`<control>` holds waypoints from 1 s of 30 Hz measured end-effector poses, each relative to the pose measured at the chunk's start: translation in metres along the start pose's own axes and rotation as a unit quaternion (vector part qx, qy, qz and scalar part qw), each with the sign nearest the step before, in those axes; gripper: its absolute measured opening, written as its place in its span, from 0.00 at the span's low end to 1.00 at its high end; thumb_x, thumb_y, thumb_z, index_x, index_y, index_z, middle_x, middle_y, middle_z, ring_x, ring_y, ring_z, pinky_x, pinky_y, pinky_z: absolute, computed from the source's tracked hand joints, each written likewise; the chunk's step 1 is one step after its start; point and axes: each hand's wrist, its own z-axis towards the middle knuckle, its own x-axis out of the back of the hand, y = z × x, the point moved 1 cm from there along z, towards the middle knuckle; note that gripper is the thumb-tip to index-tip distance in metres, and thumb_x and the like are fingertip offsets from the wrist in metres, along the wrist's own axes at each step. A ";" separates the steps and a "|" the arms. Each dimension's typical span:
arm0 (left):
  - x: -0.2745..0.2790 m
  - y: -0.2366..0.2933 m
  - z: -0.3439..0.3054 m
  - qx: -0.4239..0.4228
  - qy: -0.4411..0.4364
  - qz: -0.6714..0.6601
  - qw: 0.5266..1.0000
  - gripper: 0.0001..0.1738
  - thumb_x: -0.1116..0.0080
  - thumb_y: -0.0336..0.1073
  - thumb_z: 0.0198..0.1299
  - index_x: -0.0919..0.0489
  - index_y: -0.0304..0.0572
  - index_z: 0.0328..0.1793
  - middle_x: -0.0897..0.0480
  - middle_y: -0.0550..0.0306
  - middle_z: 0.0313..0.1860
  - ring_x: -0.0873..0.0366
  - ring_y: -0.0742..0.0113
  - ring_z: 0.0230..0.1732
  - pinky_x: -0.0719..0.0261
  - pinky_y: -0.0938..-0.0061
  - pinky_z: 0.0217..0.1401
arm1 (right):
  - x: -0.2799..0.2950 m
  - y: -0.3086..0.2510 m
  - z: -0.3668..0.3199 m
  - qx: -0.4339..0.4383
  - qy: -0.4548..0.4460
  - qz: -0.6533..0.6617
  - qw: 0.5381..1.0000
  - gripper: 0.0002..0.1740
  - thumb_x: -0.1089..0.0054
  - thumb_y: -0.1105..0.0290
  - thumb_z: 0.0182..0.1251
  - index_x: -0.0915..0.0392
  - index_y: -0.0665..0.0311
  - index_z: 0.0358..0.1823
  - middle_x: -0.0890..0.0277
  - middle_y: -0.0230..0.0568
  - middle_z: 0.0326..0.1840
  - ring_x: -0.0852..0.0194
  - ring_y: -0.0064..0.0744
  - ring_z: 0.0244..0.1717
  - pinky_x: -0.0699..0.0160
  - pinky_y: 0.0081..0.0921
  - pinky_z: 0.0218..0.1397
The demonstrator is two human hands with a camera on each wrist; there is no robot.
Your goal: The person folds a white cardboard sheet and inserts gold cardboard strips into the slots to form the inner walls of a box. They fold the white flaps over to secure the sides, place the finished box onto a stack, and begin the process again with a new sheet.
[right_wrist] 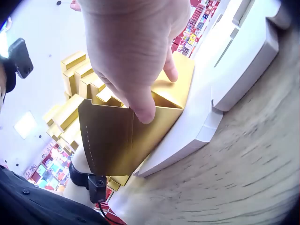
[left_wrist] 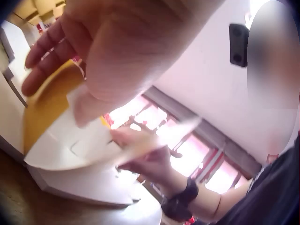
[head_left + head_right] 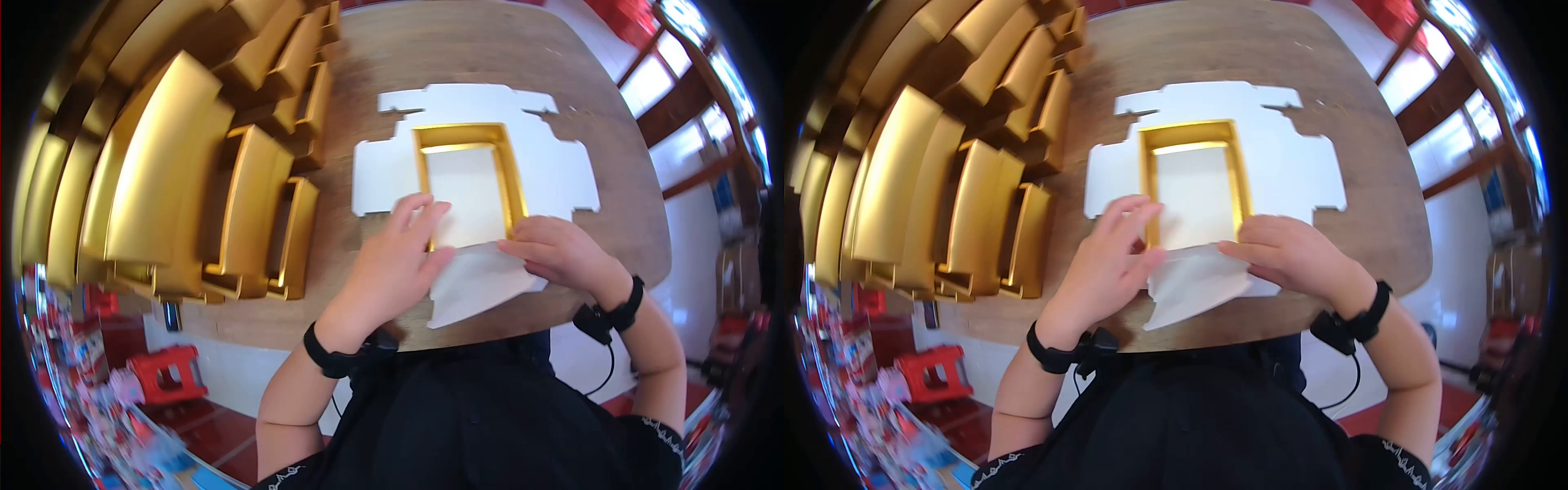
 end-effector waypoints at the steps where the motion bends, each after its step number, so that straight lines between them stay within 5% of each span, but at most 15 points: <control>1: 0.003 -0.016 -0.008 0.014 0.022 -0.002 1.000 0.17 0.38 0.30 0.57 0.23 0.41 0.53 0.24 0.46 0.53 0.19 0.52 0.43 0.19 0.64 0.49 | 0.001 0.001 0.000 -0.024 0.005 0.011 1.000 0.28 0.34 0.79 0.52 0.20 0.62 0.58 0.22 0.44 0.46 0.23 0.48 0.49 0.21 0.39 0.52; 3: 0.002 -0.052 -0.027 -0.125 0.116 -0.005 0.985 0.19 0.33 0.29 0.53 0.23 0.42 0.52 0.23 0.49 0.53 0.21 0.49 0.49 0.21 0.62 0.51 | 0.001 0.006 -0.004 -0.013 0.013 0.035 0.999 0.28 0.35 0.80 0.52 0.20 0.62 0.58 0.21 0.44 0.47 0.22 0.48 0.49 0.21 0.39 0.53; 5: -0.003 -0.054 -0.038 -0.087 0.098 -0.007 0.991 0.23 0.28 0.30 0.49 0.23 0.43 0.51 0.22 0.49 0.51 0.23 0.47 0.52 0.22 0.61 0.53 | 0.002 0.007 0.000 -0.010 0.023 0.060 0.998 0.28 0.35 0.82 0.51 0.20 0.63 0.58 0.21 0.44 0.47 0.22 0.49 0.50 0.22 0.39 0.54; 14: -0.013 -0.056 -0.027 -0.230 0.123 0.042 0.964 0.19 0.27 0.30 0.46 0.20 0.43 0.46 0.20 0.58 0.41 0.21 0.55 0.41 0.25 0.63 0.45 | 0.006 -0.001 0.009 -0.039 0.039 0.061 0.997 0.28 0.34 0.84 0.49 0.19 0.64 0.56 0.19 0.42 0.43 0.22 0.46 0.48 0.22 0.37 0.53; 27: -0.017 -0.056 -0.015 -0.236 0.033 0.114 0.965 0.14 0.31 0.27 0.49 0.20 0.43 0.43 0.22 0.61 0.35 0.24 0.61 0.36 0.30 0.67 0.47 | -0.001 0.005 0.003 -0.035 0.030 0.068 0.997 0.27 0.36 0.86 0.50 0.19 0.64 0.55 0.19 0.43 0.45 0.21 0.45 0.50 0.21 0.36 0.53; 30: -0.015 -0.049 -0.006 -0.229 0.075 0.104 0.965 0.15 0.29 0.29 0.47 0.20 0.44 0.41 0.24 0.61 0.35 0.26 0.60 0.36 0.30 0.65 0.49 | -0.004 0.003 0.001 -0.102 0.044 0.081 0.990 0.26 0.35 0.85 0.53 0.20 0.64 0.56 0.19 0.43 0.43 0.21 0.44 0.48 0.20 0.36 0.52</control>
